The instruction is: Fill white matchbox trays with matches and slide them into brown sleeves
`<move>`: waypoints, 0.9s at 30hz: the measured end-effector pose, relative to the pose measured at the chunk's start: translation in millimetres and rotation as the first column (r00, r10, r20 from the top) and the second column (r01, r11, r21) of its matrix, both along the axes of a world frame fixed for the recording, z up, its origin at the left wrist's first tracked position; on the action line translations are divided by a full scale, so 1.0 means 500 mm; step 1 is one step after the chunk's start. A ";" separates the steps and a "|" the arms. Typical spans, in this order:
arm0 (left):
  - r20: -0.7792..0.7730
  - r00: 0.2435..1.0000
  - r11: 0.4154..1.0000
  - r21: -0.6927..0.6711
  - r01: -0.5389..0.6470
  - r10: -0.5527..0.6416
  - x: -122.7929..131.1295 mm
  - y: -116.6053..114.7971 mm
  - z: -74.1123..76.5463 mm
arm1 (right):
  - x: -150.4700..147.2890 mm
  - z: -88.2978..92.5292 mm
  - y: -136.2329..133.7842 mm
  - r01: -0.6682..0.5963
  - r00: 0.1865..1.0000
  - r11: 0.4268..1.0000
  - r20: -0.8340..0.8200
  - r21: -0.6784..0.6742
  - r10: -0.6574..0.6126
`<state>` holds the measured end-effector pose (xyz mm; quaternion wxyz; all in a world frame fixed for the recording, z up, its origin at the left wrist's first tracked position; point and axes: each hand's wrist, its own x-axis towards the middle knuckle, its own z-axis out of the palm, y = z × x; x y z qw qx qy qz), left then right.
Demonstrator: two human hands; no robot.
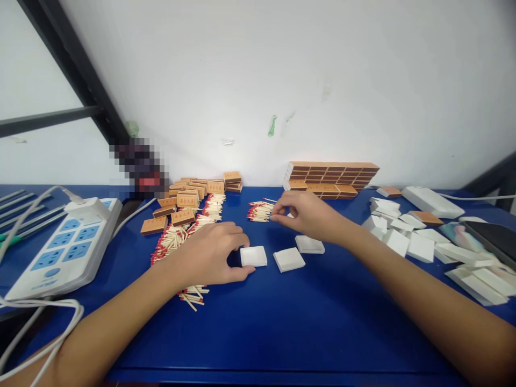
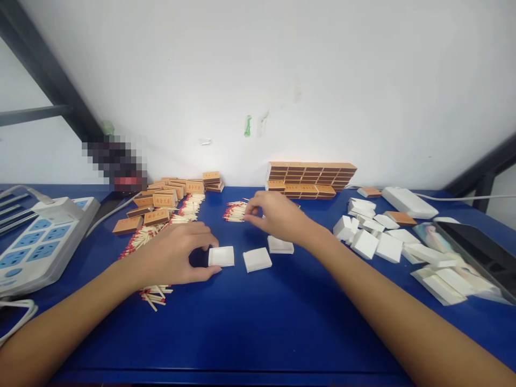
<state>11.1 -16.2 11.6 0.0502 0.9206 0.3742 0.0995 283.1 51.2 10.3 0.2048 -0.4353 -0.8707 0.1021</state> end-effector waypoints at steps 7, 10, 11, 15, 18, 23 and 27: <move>0.013 1.000 1.000 0.028 0.007 -0.008 -0.005 0.004 -0.005 | -0.053 -0.027 0.018 -0.004 0.996 0.998 0.088 -0.062 0.009; 0.011 1.000 1.000 0.008 0.005 -0.005 -0.008 0.006 -0.002 | -0.042 -0.025 0.004 0.010 0.997 0.995 0.081 -0.102 -0.001; 0.009 1.000 1.000 0.003 0.001 -0.001 -0.009 0.006 0.000 | -0.035 -0.023 -0.002 0.009 0.997 0.992 0.079 -0.122 0.000; 0.005 1.000 1.000 -0.008 -0.003 0.003 -0.008 0.005 0.002 | -0.006 -0.019 -0.024 -0.005 0.998 0.990 0.068 -0.144 0.015; 0.013 1.000 1.000 -0.012 0.004 -0.004 -0.006 0.004 -0.002 | 0.008 -0.019 -0.034 -0.003 0.997 0.993 0.072 -0.119 0.012; 0.052 0.999 1.000 -0.008 0.005 -0.004 -0.007 0.009 -0.011 | -0.001 -0.021 -0.047 -0.051 0.997 0.989 0.046 -0.140 0.058; 0.064 0.998 1.000 0.007 0.023 -0.023 -0.005 0.012 -0.017 | -0.012 -0.035 -0.045 -0.098 0.994 0.981 0.023 -0.165 0.103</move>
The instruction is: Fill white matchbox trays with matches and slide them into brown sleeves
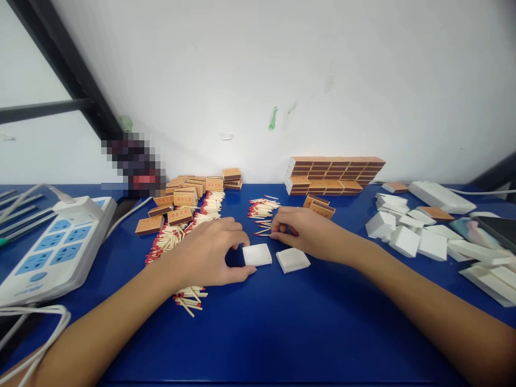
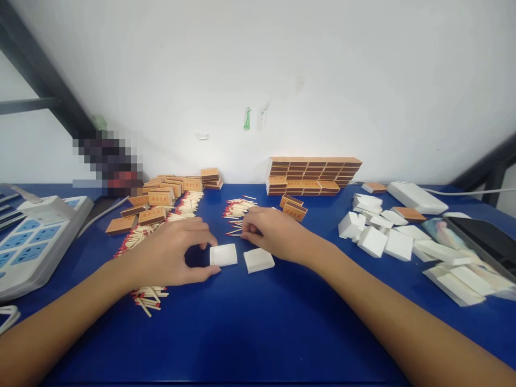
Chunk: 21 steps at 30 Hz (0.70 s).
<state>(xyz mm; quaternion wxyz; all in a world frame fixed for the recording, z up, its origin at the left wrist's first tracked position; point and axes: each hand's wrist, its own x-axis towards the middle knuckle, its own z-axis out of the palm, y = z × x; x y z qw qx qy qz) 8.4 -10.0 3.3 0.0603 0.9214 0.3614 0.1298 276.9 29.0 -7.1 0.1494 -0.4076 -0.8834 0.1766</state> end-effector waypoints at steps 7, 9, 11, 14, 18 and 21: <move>0.001 1.000 1.000 0.009 0.004 -0.004 0.000 -0.003 -0.001 | -0.012 -0.014 0.014 -0.028 1.000 0.998 -0.010 0.056 0.029; 0.003 1.000 1.000 0.012 0.005 -0.005 -0.001 -0.002 -0.001 | -0.018 -0.013 0.013 -0.028 1.000 0.997 0.006 0.068 0.028; 0.006 1.000 1.000 0.008 0.003 -0.003 0.000 -0.002 -0.001 | -0.022 -0.012 0.011 -0.025 0.999 0.997 0.031 0.071 0.023; 0.002 1.000 1.000 -0.004 0.000 0.000 0.001 -0.001 -0.001 | -0.026 -0.012 0.008 -0.011 0.998 0.997 0.057 0.075 0.007; -0.017 1.000 1.000 -0.017 -0.018 0.018 0.001 -0.001 0.002 | -0.028 -0.015 0.009 0.006 0.998 0.995 0.063 0.100 -0.012; -0.028 0.999 0.999 -0.017 -0.036 0.036 0.000 0.000 0.005 | -0.029 -0.019 0.012 -0.008 0.997 0.996 0.076 0.094 0.001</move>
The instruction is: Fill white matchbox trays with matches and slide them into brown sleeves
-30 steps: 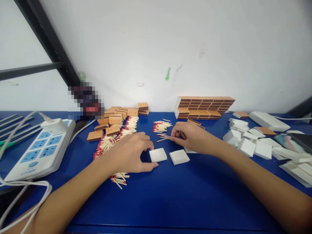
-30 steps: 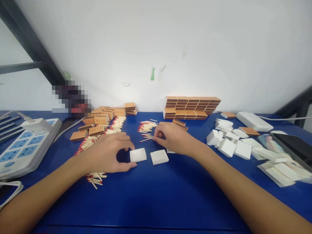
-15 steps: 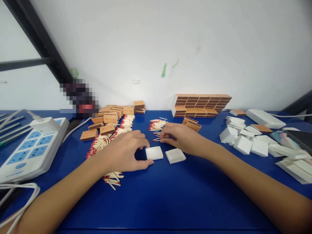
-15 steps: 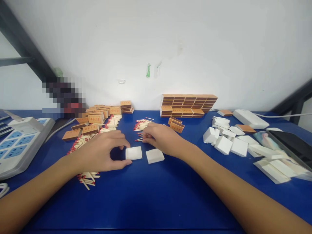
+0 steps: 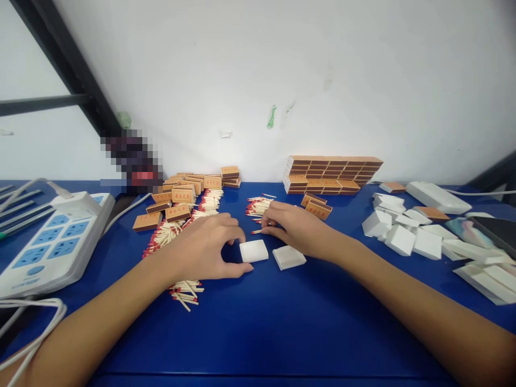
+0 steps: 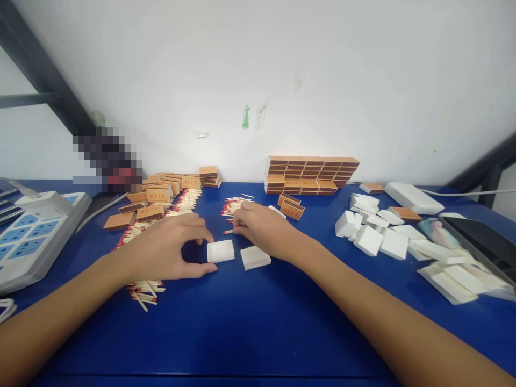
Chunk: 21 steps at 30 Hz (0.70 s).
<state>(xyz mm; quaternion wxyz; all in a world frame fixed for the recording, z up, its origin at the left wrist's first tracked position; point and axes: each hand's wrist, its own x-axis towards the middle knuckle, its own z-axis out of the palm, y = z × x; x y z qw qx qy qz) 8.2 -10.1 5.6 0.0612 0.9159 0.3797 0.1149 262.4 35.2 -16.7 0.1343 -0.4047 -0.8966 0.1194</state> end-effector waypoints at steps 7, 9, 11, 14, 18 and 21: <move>0.011 1.000 1.000 -0.018 -0.024 0.024 0.001 -0.001 0.004 | 0.008 0.020 -0.023 0.021 1.000 0.999 -0.021 0.025 -0.021; 0.009 1.000 1.000 -0.008 -0.028 0.028 0.001 -0.001 0.006 | 0.005 0.035 -0.045 0.009 0.998 1.000 -0.067 -0.001 -0.009; 0.007 1.000 1.000 -0.001 -0.021 0.021 0.001 -0.001 0.006 | -0.003 0.044 -0.067 -0.023 0.998 1.000 -0.061 -0.021 0.021; 0.013 1.000 1.000 0.023 -0.011 0.011 0.000 0.001 0.004 | -0.014 0.043 -0.085 -0.040 0.999 0.998 -0.012 -0.055 0.040; 0.026 0.999 0.999 0.030 0.023 -0.024 0.001 0.001 -0.001 | 0.000 0.039 -0.062 0.003 0.993 0.999 -0.117 -0.054 -0.010; 0.029 0.999 0.998 0.040 0.038 -0.039 0.002 0.000 -0.003 | 0.025 0.031 -0.028 0.120 0.986 0.992 -0.124 0.034 -0.115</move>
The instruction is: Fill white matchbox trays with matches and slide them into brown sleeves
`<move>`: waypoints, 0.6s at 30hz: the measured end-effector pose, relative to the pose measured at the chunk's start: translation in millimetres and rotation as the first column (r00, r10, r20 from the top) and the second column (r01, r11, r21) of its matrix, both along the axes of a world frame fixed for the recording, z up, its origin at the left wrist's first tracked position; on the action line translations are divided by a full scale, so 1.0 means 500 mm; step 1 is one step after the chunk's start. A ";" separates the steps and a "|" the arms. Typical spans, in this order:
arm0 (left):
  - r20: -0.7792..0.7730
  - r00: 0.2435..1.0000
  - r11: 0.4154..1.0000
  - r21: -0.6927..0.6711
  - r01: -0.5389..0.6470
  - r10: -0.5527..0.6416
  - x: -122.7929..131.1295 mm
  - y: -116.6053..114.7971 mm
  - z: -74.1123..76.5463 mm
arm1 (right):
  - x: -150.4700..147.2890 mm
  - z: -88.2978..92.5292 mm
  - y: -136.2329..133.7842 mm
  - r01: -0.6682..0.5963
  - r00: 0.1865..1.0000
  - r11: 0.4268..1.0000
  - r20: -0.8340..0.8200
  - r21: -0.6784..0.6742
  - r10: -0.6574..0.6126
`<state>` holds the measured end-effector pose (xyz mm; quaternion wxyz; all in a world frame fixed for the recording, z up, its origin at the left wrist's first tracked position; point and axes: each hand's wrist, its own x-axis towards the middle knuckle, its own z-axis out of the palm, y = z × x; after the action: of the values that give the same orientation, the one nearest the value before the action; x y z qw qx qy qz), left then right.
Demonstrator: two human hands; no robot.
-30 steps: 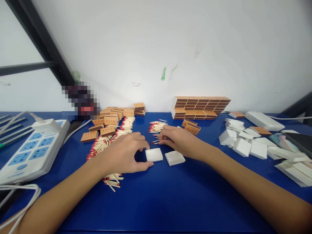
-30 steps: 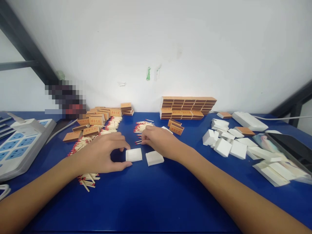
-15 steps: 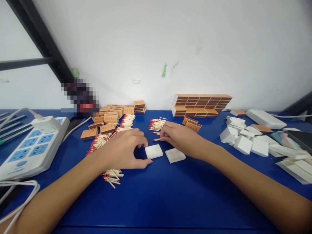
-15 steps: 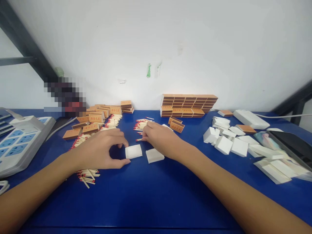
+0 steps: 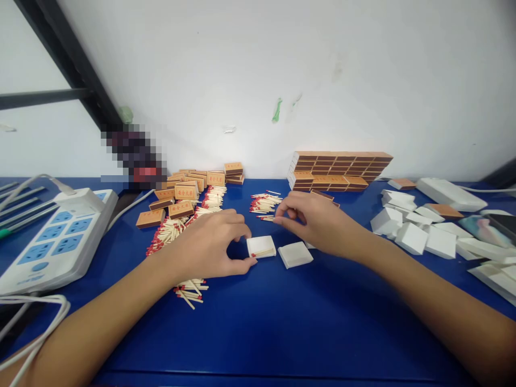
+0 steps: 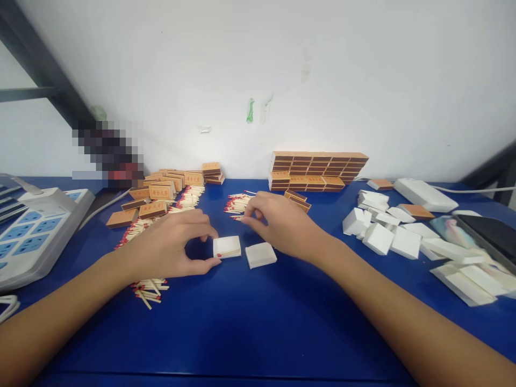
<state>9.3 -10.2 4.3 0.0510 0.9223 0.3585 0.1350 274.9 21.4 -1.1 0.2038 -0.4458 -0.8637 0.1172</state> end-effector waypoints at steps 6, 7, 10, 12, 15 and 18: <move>0.011 1.000 0.999 0.038 0.003 -0.004 -0.002 0.000 -0.003 | 0.011 -0.031 0.034 0.026 0.995 0.999 0.098 -0.031 -0.023; 0.008 1.000 0.999 0.038 0.009 -0.009 -0.002 0.001 -0.004 | 0.009 -0.033 0.034 0.028 0.994 0.999 0.109 -0.033 -0.024; 0.009 1.000 0.999 0.040 0.014 -0.014 -0.002 0.001 -0.006 | 0.007 -0.030 0.031 0.033 0.989 0.999 0.143 -0.039 -0.027; 0.004 1.000 0.999 0.033 0.009 -0.009 -0.001 0.001 -0.005 | 0.008 -0.022 0.025 0.025 0.990 0.999 0.139 -0.035 -0.020; -0.013 1.000 1.000 0.024 -0.020 0.020 -0.002 0.002 -0.003 | 0.006 -0.004 0.006 -0.022 0.996 0.999 0.081 -0.025 0.024; -0.020 0.999 0.999 0.016 -0.037 0.037 -0.003 0.002 -0.001 | -0.007 0.010 -0.025 -0.103 0.992 0.993 0.062 -0.056 0.107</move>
<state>7.9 -9.2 4.0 0.0376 0.9172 0.3750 0.1294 271.2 8.9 3.9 0.1576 -0.4084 -0.8888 0.1359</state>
